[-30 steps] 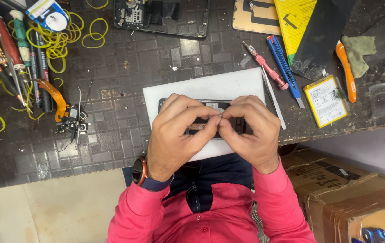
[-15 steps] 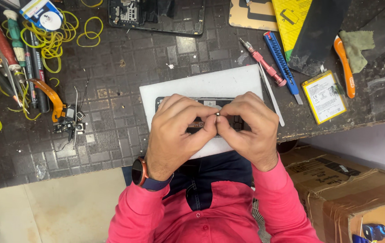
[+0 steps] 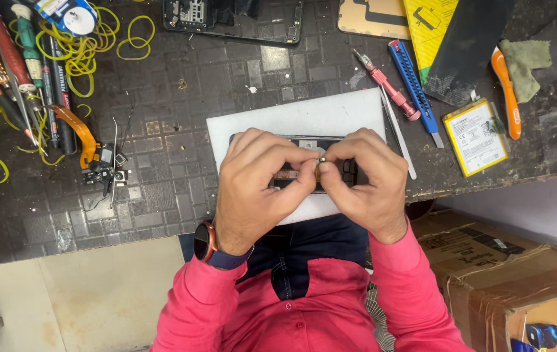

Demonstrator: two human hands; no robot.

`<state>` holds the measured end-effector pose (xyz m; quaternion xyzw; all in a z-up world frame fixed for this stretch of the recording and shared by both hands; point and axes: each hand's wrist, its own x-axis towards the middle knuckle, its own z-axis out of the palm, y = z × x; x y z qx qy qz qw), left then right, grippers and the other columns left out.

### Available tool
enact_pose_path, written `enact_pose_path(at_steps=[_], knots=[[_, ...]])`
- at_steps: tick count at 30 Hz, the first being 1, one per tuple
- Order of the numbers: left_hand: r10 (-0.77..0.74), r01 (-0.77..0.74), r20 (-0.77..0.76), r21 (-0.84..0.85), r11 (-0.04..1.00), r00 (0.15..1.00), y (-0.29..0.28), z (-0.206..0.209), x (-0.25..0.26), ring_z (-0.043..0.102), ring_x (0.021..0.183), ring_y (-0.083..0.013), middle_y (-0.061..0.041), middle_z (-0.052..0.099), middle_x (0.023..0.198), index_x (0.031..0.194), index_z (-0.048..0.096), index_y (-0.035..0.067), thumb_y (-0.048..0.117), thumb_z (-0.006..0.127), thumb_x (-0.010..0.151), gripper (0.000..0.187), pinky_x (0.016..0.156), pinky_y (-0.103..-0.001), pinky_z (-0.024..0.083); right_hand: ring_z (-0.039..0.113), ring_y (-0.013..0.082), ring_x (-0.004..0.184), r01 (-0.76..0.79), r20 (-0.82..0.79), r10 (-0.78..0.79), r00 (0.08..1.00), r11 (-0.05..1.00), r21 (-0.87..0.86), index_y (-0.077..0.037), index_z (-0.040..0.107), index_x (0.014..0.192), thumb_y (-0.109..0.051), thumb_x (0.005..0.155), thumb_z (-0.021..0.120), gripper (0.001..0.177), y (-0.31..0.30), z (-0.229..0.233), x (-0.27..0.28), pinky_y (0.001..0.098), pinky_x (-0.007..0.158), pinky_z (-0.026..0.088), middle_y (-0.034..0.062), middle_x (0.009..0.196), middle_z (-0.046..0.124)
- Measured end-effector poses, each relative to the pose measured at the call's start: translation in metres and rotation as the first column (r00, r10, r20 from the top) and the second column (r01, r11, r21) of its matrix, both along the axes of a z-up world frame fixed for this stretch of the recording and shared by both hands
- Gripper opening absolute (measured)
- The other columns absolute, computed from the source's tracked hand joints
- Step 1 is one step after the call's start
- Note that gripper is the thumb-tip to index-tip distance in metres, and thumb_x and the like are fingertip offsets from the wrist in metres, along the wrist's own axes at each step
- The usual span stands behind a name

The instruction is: The person disassembles a smartphone, removes the motherboard, applies adhesive to the phone frame, and reattaches a ribbon cable using tweezers. The work is performed on a cluttered workbench with various tools visible.

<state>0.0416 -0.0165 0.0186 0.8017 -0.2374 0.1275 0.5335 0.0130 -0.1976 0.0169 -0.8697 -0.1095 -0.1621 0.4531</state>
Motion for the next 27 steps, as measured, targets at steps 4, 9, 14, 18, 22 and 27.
enact_pose_path(at_steps=[4, 9, 14, 18, 22, 27], knots=[[-0.021, 0.021, 0.009, -0.010, 1.000, 1.000, 0.0012, 0.0011, 0.0000, 0.064, 0.090, -0.0233, -0.002, 0.071, 0.093, 0.098, 0.075, 0.008, 0.007, 0.083, 0.083, 0.017, 0.085, -0.036, 0.049, 0.066, 0.0198, 0.077, 0.017, -0.012, -0.017, 1.000, 1.000, 0.012, -0.001, 0.065, 0.091, 0.003, 0.084, 0.075, 0.013, 0.0009, 0.0007, 0.0001, 0.0293, 0.070, 0.051, 0.0083, 0.088, 0.067], [-0.007, 0.007, 0.006, -0.010, 1.000, 1.000, 0.0004, 0.0007, -0.0005, 0.064, 0.090, -0.0226, -0.002, 0.071, 0.093, 0.100, 0.076, 0.009, 0.006, 0.085, 0.082, 0.020, 0.083, -0.035, 0.050, 0.065, 0.0204, 0.077, 0.012, -0.005, -0.012, 1.000, 1.000, -0.003, -0.001, 0.068, 0.093, 0.003, 0.084, 0.078, 0.014, 0.0001, 0.0008, -0.0002, 0.0302, 0.068, 0.050, 0.0086, 0.088, 0.067], [0.019, -0.019, 0.023, -0.001, 1.000, 1.000, -0.0004, -0.0014, -0.0002, 0.064, 0.090, -0.0232, -0.003, 0.070, 0.093, 0.098, 0.076, 0.008, 0.006, 0.085, 0.082, 0.020, 0.084, -0.036, 0.050, 0.065, 0.0232, 0.081, -0.027, 0.059, 0.030, 0.998, 0.999, -0.039, -0.002, 0.068, 0.094, 0.002, 0.083, 0.080, 0.017, 0.0001, 0.0007, 0.0024, 0.0336, 0.074, 0.051, 0.0085, 0.089, 0.068], [0.027, -0.029, 0.057, 0.029, 0.999, 0.998, -0.0002, -0.0021, 0.0011, 0.063, 0.086, -0.0238, -0.002, 0.069, 0.088, 0.090, 0.073, 0.008, 0.007, 0.086, 0.080, 0.017, 0.084, -0.037, 0.048, 0.064, 0.0237, 0.078, -0.050, 0.071, 0.055, 0.996, 0.996, -0.072, -0.002, 0.068, 0.093, 0.002, 0.081, 0.080, 0.018, -0.0007, 0.0010, 0.0032, 0.0346, 0.074, 0.050, 0.0079, 0.086, 0.067], [0.032, -0.036, 0.077, 0.049, 0.998, 0.997, 0.0012, -0.0012, 0.0014, 0.063, 0.084, -0.0229, -0.001, 0.070, 0.085, 0.088, 0.073, 0.009, 0.009, 0.087, 0.080, 0.016, 0.086, -0.036, 0.046, 0.064, 0.0240, 0.078, -0.064, 0.085, 0.072, 0.994, 0.994, -0.093, -0.003, 0.068, 0.093, 0.001, 0.081, 0.081, 0.018, -0.0015, -0.0003, 0.0039, 0.0350, 0.075, 0.050, 0.0074, 0.085, 0.066], [0.051, -0.056, 0.091, 0.055, 0.997, 0.995, 0.0020, 0.0000, 0.0021, 0.063, 0.084, -0.0219, -0.001, 0.069, 0.083, 0.088, 0.075, 0.010, 0.010, 0.088, 0.079, 0.016, 0.088, -0.036, 0.046, 0.063, 0.0244, 0.077, -0.056, 0.084, 0.064, 0.994, 0.993, -0.102, -0.003, 0.068, 0.092, 0.000, 0.080, 0.081, 0.017, -0.0015, -0.0006, 0.0040, 0.0351, 0.073, 0.049, 0.0081, 0.084, 0.066]])
